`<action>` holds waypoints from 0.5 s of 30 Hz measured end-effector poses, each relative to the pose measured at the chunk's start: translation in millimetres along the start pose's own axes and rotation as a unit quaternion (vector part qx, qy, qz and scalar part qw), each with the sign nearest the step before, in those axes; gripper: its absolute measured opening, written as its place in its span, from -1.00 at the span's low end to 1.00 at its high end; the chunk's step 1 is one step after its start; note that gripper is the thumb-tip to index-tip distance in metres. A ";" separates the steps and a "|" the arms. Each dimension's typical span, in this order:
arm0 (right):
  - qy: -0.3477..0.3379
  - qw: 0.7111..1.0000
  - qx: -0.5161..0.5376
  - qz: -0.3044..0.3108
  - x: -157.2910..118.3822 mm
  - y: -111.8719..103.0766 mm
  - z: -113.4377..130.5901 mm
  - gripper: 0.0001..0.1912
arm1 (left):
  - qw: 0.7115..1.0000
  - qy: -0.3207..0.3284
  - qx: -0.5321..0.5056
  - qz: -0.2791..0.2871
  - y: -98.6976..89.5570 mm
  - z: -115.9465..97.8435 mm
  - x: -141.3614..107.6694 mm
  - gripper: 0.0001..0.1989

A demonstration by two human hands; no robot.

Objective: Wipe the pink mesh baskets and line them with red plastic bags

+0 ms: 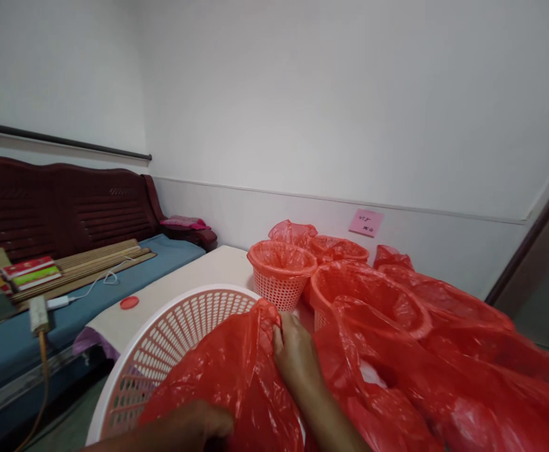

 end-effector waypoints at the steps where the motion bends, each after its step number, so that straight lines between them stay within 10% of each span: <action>1: 0.000 1.000 -0.001 0.000 -0.4 -0.4 -0.1 -0.76 | 1.000 0.014 -0.001 -0.014 -2.1 -1.6 0.3 -0.69; 5: 0.007 1.000 -0.004 0.000 -2.1 -2.2 0.4 -0.76 | 0.985 0.055 -0.151 -0.061 -21.2 -9.3 -6.5 -0.85; 9: 0.008 1.000 -0.001 0.004 -1.7 -1.2 0.0 -0.77 | 0.910 0.088 -0.399 -0.074 -52.1 -15.6 -16.7 -0.85; 15: 0.000 1.000 0.004 0.004 -0.3 -0.1 0.9 -0.76 | 0.868 0.045 -0.466 -0.164 -104.8 6.5 -24.7 -0.85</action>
Point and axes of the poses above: each hand's wrist, its own x-axis towards the middle knuckle, its own y-axis out of the palm, z = x × y, the point moved 9 cm from there along x, towards the middle knuckle, and after that the axes turned 1 degree about -z, right-handed, at the moved point
